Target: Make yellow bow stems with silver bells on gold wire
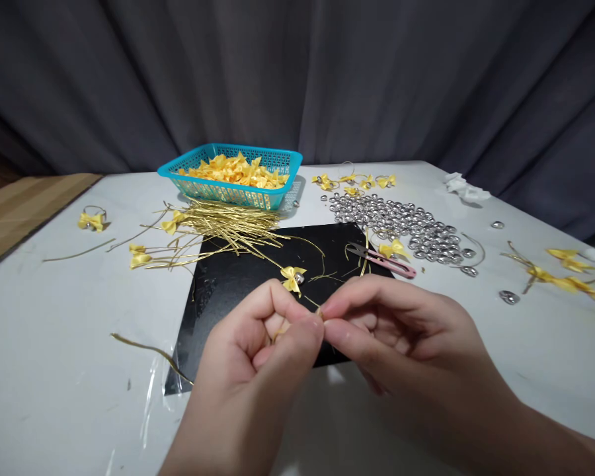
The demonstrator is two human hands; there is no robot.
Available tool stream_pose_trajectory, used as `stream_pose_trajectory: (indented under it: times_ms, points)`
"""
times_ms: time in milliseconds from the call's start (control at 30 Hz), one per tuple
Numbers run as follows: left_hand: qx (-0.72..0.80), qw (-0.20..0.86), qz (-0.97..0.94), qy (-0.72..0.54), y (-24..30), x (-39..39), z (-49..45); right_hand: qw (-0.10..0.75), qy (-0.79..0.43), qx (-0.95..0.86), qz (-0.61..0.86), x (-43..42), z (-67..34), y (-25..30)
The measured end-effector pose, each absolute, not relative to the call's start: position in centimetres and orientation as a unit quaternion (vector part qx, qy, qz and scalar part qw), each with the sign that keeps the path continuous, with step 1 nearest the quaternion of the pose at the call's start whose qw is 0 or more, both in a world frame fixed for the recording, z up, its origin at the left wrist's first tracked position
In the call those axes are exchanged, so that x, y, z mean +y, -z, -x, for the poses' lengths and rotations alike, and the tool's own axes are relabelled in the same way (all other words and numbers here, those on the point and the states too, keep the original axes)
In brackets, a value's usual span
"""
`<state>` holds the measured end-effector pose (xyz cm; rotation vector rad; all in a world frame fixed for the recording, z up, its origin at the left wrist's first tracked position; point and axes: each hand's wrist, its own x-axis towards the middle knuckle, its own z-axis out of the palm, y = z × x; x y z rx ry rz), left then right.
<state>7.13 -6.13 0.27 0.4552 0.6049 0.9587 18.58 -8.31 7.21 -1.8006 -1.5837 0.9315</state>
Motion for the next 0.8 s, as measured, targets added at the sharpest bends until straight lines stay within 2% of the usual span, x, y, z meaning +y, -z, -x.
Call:
stream_pose_trajectory:
  times_ms: [233,800]
  points:
    - [0.235,0.823,-0.249,-0.454,0.23,-5.82,-7.13,0.291,-0.312,-0.610,0.668,-8.25,-18.57,-7.19]
    - [0.267,0.818,-0.214,-0.462,-0.09,-6.06,-7.14,0.311,-0.237,-0.647,0.654,-8.15,-18.47,-7.44]
